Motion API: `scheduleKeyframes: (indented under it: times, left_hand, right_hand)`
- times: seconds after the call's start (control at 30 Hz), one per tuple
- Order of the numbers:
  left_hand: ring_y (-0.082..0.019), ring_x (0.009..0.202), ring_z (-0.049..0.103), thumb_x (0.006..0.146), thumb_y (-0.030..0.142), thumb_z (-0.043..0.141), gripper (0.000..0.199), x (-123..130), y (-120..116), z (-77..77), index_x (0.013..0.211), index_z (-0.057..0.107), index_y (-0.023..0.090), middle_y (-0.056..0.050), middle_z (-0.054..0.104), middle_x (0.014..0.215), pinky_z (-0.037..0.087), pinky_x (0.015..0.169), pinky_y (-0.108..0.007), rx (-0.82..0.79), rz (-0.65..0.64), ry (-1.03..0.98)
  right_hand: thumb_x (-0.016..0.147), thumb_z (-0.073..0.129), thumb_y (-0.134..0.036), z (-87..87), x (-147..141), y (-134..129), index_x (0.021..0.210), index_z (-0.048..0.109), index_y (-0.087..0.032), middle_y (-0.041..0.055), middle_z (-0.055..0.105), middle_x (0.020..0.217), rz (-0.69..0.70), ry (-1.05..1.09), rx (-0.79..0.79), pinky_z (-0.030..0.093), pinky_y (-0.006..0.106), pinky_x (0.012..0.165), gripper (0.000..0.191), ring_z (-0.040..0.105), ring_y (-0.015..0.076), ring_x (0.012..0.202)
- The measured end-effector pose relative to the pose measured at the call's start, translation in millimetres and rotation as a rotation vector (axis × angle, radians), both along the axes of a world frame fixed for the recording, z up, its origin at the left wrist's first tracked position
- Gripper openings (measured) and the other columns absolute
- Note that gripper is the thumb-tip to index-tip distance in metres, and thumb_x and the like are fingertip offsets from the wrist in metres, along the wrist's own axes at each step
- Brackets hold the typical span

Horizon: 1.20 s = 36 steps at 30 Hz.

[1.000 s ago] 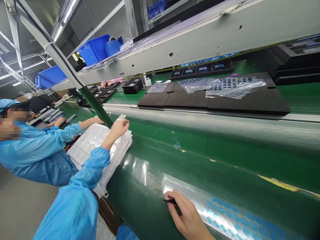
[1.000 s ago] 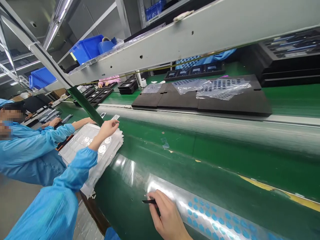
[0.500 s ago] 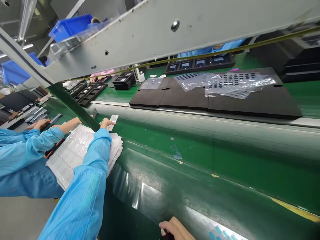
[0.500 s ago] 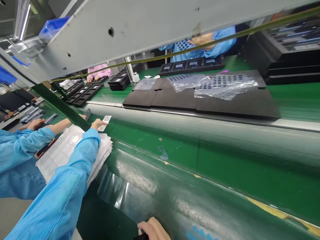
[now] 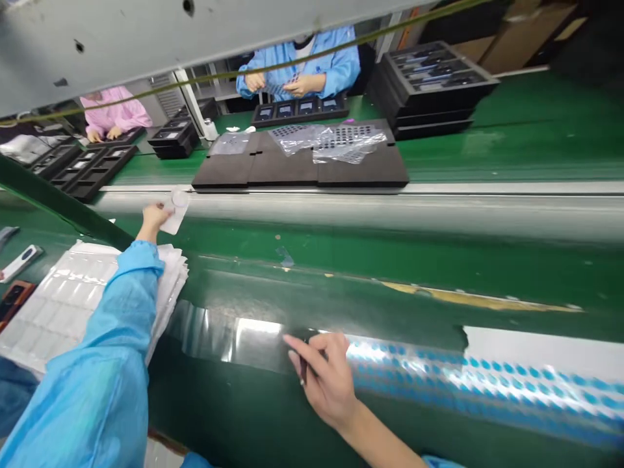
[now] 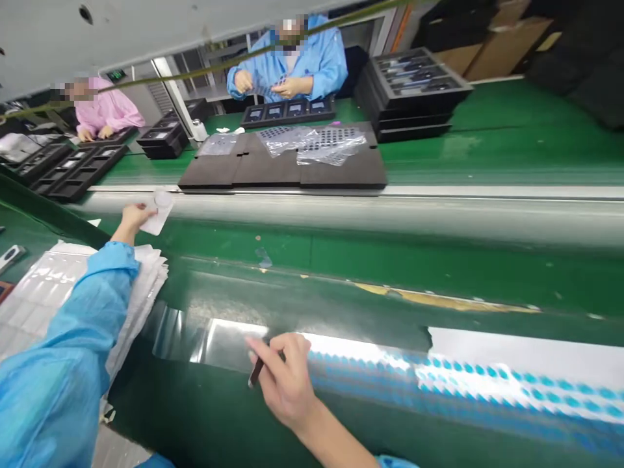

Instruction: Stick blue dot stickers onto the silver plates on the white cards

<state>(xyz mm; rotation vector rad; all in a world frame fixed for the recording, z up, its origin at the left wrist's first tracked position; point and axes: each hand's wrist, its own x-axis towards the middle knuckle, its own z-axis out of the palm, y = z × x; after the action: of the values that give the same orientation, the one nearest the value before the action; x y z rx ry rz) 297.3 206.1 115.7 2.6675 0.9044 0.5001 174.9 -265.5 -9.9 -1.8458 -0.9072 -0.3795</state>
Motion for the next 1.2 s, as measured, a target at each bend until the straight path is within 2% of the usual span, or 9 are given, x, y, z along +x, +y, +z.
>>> scheduleKeyframes:
  times: [0.13, 0.3, 0.4, 0.5, 0.63, 0.73, 0.8, 0.97, 1.2]
  left_hand:
    - [-0.019, 0.109, 0.069, 0.108, 0.033, 0.05, 0.047, -12, -61, 27.9, 0.122, 0.053, -0.011, -0.015, 0.071, 0.12, 0.053, 0.093, -0.034, -0.114, -0.125, -0.12]
    - [-0.023, 0.091, 0.077, 0.085, 0.048, 0.078, 0.078, -100, -185, 52.4, 0.147, 0.047, 0.013, 0.0, 0.077, 0.096, 0.061, 0.082, -0.038, -0.432, -0.601, -0.173]
    - [-0.02, 0.076, 0.074, 0.09, 0.033, 0.073, 0.095, -151, -250, 23.1, 0.167, 0.018, 0.032, 0.002, 0.075, 0.085, 0.061, 0.071, -0.031, -0.728, -0.706, 0.078]
    - [-0.018, 0.068, 0.068, 0.093, 0.022, 0.064, 0.095, -181, -287, -34.7, 0.169, 0.008, 0.033, 0.006, 0.069, 0.072, 0.055, 0.067, -0.029, -0.899, -0.738, 0.296]
    - [-0.021, 0.071, 0.067, 0.092, 0.022, 0.066, 0.091, -197, -303, -91.6, 0.167, 0.014, 0.026, 0.001, 0.071, 0.081, 0.05, 0.065, -0.029, -0.616, -0.68, 0.439]
    - [-0.026, 0.08, 0.068, 0.096, 0.035, 0.068, 0.075, -196, -303, -98.8, 0.161, 0.032, 0.026, -0.005, 0.069, 0.091, 0.048, 0.063, -0.031, -0.235, -0.635, 0.442]
    - [-0.029, 0.097, 0.066, 0.095, 0.042, 0.07, 0.064, -187, -301, -97.0, 0.152, 0.044, 0.028, -0.01, 0.066, 0.109, 0.052, 0.068, -0.033, -0.115, -0.712, 0.388]
    - [-0.031, 0.111, 0.056, 0.085, 0.043, 0.085, 0.072, -159, -290, -107.6, 0.146, 0.05, 0.024, -0.012, 0.056, 0.132, 0.052, 0.094, -0.046, -0.088, -0.954, 0.298]
    - [-0.031, 0.115, 0.05, 0.085, 0.047, 0.085, 0.072, -154, -284, -123.2, 0.145, 0.053, 0.021, -0.013, 0.055, 0.134, 0.047, 0.098, -0.049, -0.174, -1.031, 0.239]
  right_hand:
    - [0.108, 0.053, -0.027, 3.0, 34, -33, 0.112, 0.07, -0.022, 0.0056, 0.068, 0.085, 0.02, 0.206, 0.032, 0.05, 0.037, 0.07, 0.018, 0.063, 0.0196, 0.073]
    - [0.103, 0.059, -0.057, 0.6, 50, -59, 0.099, 0.071, -0.02, 0.0072, 0.068, 0.085, -0.008, 0.644, 0.104, 0.059, 0.032, 0.064, 0.04, 0.066, 0.0185, 0.068]
    - [0.099, 0.062, -0.065, -3.0, 49, -64, 0.098, 0.071, -0.018, 0.0072, 0.07, 0.079, 0.017, 0.775, 0.072, 0.061, 0.032, 0.063, 0.047, 0.068, 0.0194, 0.067]
    - [0.097, 0.061, -0.069, -8.9, 48, -65, 0.097, 0.07, -0.018, 0.0063, 0.07, 0.073, 0.044, 0.851, 0.003, 0.059, 0.03, 0.057, 0.052, 0.066, 0.0182, 0.06]
    - [0.097, 0.061, -0.07, -14.4, 49, -65, 0.096, 0.069, -0.018, 0.0058, 0.069, 0.073, 0.06, 0.882, -0.025, 0.057, 0.028, 0.053, 0.052, 0.065, 0.0171, 0.059]
    - [0.097, 0.06, -0.07, -15.7, 50, -66, 0.096, 0.071, -0.018, 0.007, 0.07, 0.075, 0.057, 0.877, -0.06, 0.056, 0.028, 0.053, 0.053, 0.065, 0.0174, 0.06]
    - [0.098, 0.059, -0.07, -17.0, 50, -67, 0.096, 0.072, -0.017, 0.0079, 0.071, 0.076, 0.052, 0.858, -0.094, 0.055, 0.028, 0.053, 0.054, 0.065, 0.018, 0.061]
    - [0.098, 0.061, -0.066, -19.8, 49, -71, 0.095, 0.074, -0.017, 0.0086, 0.073, 0.078, 0.047, 0.838, -0.132, 0.053, 0.027, 0.055, 0.051, 0.066, 0.0181, 0.065]
    - [0.095, 0.07, -0.062, -1.4, 45, -61, 0.09, 0.074, -0.017, 0.0058, 0.07, 0.07, 0.007, 0.936, 0.023, 0.054, 0.029, 0.055, 0.045, 0.062, 0.016, 0.056]
